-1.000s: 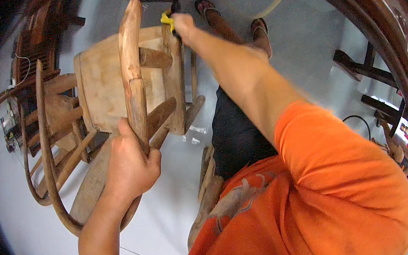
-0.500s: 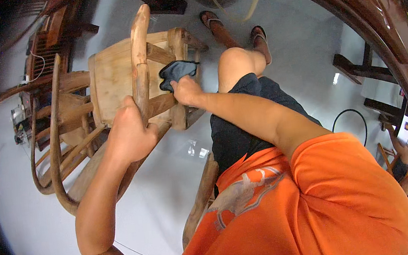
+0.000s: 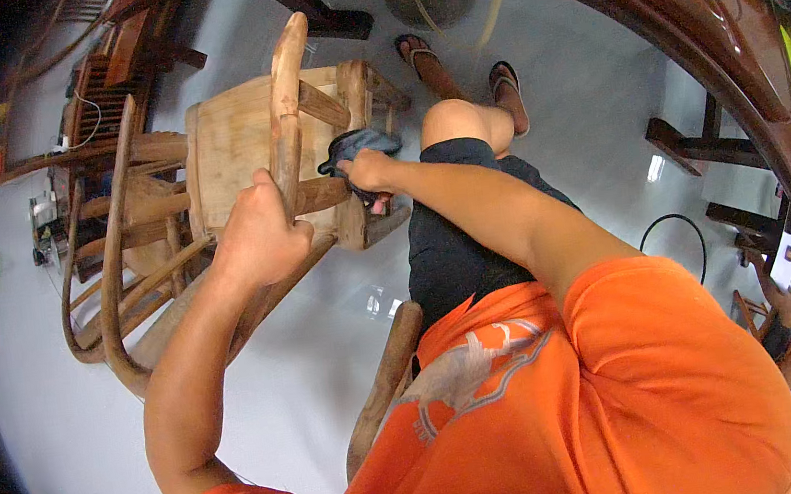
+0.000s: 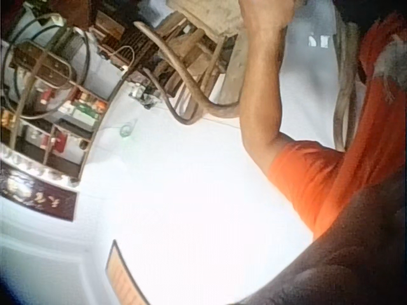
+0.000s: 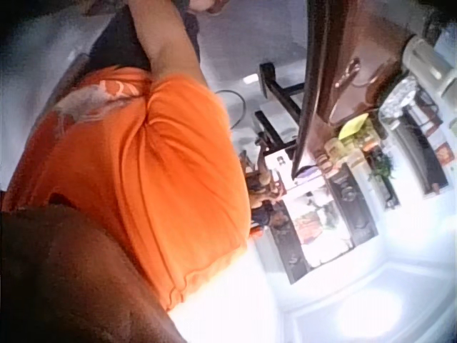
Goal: The person sands the wooden surfaces of a chair using a sanding block, moving it across the seat and around the curved backrest and legs.
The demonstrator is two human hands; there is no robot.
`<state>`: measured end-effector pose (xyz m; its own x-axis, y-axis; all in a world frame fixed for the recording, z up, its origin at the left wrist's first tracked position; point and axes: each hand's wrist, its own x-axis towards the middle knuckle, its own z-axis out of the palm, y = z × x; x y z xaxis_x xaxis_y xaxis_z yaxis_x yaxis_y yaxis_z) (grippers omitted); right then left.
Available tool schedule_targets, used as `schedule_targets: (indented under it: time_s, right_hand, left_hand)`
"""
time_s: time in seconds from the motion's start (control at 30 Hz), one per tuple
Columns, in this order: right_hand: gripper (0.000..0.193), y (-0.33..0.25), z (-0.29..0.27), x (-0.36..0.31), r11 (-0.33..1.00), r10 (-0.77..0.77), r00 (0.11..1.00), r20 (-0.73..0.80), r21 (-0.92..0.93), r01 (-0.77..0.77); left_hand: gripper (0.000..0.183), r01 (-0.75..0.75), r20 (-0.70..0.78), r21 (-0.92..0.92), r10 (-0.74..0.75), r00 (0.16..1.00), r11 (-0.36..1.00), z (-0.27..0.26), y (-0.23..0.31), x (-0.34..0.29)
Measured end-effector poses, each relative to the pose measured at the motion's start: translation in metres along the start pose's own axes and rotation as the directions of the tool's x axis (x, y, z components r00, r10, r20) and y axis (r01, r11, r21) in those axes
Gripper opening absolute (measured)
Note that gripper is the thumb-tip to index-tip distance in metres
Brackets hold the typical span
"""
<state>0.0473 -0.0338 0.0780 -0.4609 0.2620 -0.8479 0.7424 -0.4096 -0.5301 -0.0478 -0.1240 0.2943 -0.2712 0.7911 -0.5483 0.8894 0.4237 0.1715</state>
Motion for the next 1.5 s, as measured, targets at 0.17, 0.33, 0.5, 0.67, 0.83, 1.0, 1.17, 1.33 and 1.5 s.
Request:
schedule_targets:
  time_s: [0.17, 0.33, 0.5, 0.67, 0.83, 1.0, 1.17, 1.33, 1.5]
  right_hand:
    - [0.040, 0.023, -0.035, 0.041, 0.857, -0.461, 0.777, -0.429, -0.443, 0.263]
    - [0.063, 0.026, -0.039, 0.072, 0.687, -0.724, 0.478, -0.497, -0.586, 0.431]
    - [0.077, 0.054, 0.003, 0.068, 0.503, -0.838, 0.469, -0.280, -0.728, 0.465]
    - [0.058, 0.047, -0.005, 0.023, 0.278, -0.783, 0.609, 0.128, -0.803, 0.527]
    - [0.037, 0.016, -0.036, 0.015, 0.008, -0.880, 0.446, 0.164, -0.933, 0.359]
    - [0.030, -0.009, -0.025, 0.039, -0.135, -0.896, 0.368, 0.246, -0.943, 0.303]
    - [0.038, 0.005, -0.012, 0.024, 0.075, -0.702, 0.655, 0.280, -0.885, 0.459]
    - [0.061, 0.023, -0.036, 0.014, 0.301, -0.619, 0.696, 0.362, -0.710, 0.637]
    - [0.031, 0.040, -0.075, 0.013, 0.565, -0.728, 0.685, 0.037, -0.534, 0.629]
  left_hand:
    - [0.048, -0.014, -0.006, 0.036, 0.014, 1.000, 0.999, 0.000, 0.000, 0.001]
    - [0.047, -0.029, 0.000, 0.021, 0.029, 1.000, 0.999, -0.004, 0.009, 0.002]
    - [0.047, -0.006, 0.002, 0.014, 0.006, 1.000, 1.000, -0.001, 0.009, 0.003]
    - [0.040, 0.044, -0.031, 0.053, -0.042, 0.999, 0.998, -0.001, 0.004, -0.003]
    - [0.040, 0.006, -0.031, 0.060, -0.004, 1.000, 0.998, -0.004, 0.011, 0.001]
    - [0.044, 0.011, -0.016, 0.014, -0.010, 1.000, 1.000, -0.009, 0.009, 0.000]
    - [0.044, 0.018, -0.001, -0.002, -0.018, 1.000, 1.000, -0.003, 0.004, -0.002]
    - [0.042, 0.006, -0.038, 0.034, -0.004, 0.999, 0.999, -0.003, 0.005, 0.001]
    - [0.043, 0.009, -0.015, 0.003, -0.009, 1.000, 1.000, -0.002, 0.006, -0.002]
